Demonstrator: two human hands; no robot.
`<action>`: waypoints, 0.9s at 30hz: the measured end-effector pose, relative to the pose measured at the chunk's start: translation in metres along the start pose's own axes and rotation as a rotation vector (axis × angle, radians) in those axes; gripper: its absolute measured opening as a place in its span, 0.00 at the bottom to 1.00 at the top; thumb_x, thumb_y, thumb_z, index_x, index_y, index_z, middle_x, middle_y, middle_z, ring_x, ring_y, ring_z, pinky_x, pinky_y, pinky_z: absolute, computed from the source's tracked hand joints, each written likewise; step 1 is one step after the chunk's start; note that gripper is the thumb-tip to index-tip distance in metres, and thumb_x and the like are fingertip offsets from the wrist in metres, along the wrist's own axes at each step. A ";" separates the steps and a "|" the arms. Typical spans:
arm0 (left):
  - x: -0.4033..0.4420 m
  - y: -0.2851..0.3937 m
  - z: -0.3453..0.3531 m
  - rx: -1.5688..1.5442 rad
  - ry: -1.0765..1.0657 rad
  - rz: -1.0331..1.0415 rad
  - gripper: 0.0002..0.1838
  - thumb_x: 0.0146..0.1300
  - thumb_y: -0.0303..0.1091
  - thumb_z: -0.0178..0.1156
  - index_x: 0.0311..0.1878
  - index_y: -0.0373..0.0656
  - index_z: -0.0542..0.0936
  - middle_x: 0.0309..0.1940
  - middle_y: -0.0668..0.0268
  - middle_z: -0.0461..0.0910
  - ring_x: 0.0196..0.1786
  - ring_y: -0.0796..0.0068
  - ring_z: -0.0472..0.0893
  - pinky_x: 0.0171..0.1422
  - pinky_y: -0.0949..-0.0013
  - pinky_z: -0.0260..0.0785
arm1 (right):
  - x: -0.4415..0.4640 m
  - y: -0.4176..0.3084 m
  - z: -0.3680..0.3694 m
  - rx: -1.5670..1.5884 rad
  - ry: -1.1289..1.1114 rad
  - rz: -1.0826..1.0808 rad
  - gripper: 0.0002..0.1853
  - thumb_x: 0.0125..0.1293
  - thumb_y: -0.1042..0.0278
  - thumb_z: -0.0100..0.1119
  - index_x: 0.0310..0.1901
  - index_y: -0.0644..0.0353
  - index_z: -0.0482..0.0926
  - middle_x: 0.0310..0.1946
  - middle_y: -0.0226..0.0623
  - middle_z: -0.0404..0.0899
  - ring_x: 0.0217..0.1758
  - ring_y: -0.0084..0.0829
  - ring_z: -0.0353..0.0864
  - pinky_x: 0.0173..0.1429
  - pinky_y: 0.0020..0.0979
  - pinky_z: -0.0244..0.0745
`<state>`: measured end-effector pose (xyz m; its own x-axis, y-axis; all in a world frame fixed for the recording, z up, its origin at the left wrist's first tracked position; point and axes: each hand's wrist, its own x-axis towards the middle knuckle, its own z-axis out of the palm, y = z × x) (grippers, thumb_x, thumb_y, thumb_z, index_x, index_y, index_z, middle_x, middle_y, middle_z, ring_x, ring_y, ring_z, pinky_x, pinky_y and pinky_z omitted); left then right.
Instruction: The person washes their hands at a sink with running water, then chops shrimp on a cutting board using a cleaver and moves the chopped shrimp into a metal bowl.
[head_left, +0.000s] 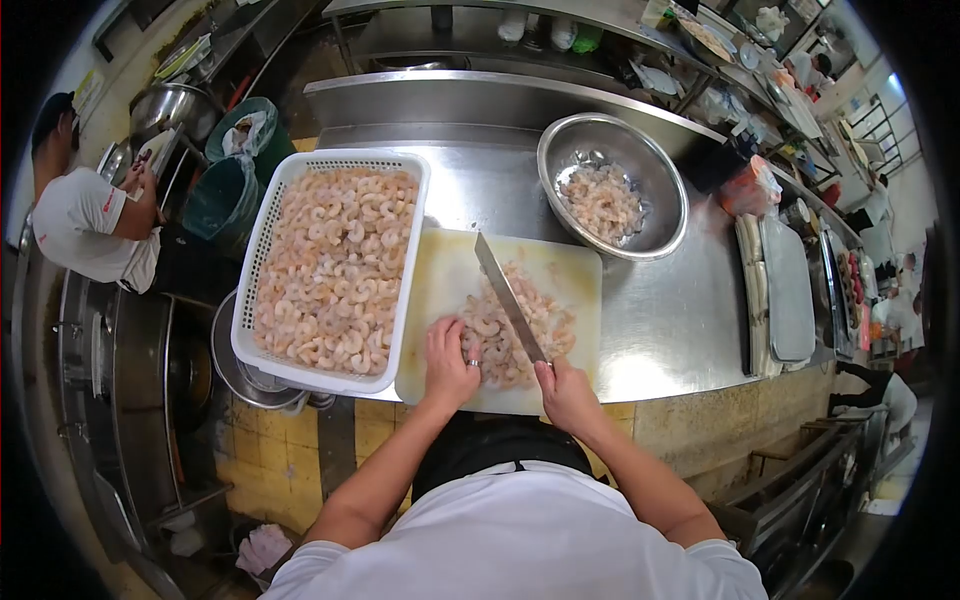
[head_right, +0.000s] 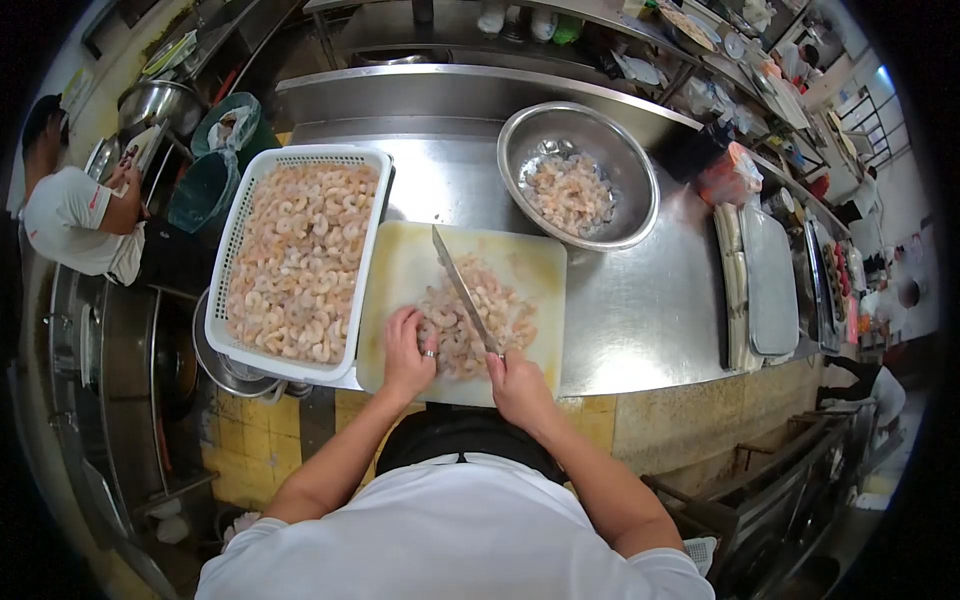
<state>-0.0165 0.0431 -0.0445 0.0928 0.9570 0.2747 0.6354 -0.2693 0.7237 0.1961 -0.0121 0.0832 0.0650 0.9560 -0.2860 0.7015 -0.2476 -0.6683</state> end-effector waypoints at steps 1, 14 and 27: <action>-0.002 0.001 0.002 -0.017 -0.010 -0.008 0.27 0.68 0.32 0.66 0.67 0.32 0.73 0.70 0.43 0.70 0.73 0.38 0.69 0.79 0.42 0.61 | -0.006 -0.008 -0.004 0.018 -0.017 0.032 0.22 0.83 0.55 0.54 0.39 0.71 0.77 0.31 0.70 0.82 0.38 0.73 0.82 0.44 0.64 0.76; 0.015 0.000 -0.006 -0.116 0.021 0.003 0.25 0.68 0.31 0.66 0.67 0.38 0.76 0.61 0.49 0.77 0.65 0.43 0.74 0.71 0.46 0.67 | -0.019 -0.016 0.025 0.019 0.086 0.062 0.23 0.84 0.54 0.55 0.39 0.71 0.77 0.30 0.69 0.81 0.37 0.73 0.82 0.39 0.60 0.74; 0.015 -0.001 0.000 -0.153 -0.018 0.027 0.15 0.64 0.30 0.70 0.53 0.40 0.84 0.57 0.54 0.80 0.62 0.47 0.77 0.70 0.49 0.69 | -0.034 0.030 0.033 0.006 0.063 0.114 0.23 0.84 0.54 0.52 0.39 0.71 0.76 0.33 0.72 0.81 0.41 0.73 0.82 0.44 0.62 0.75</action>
<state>-0.0161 0.0578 -0.0415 0.1229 0.9505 0.2855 0.5082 -0.3074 0.8045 0.1912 -0.0574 0.0502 0.1885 0.9296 -0.3166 0.6831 -0.3557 -0.6378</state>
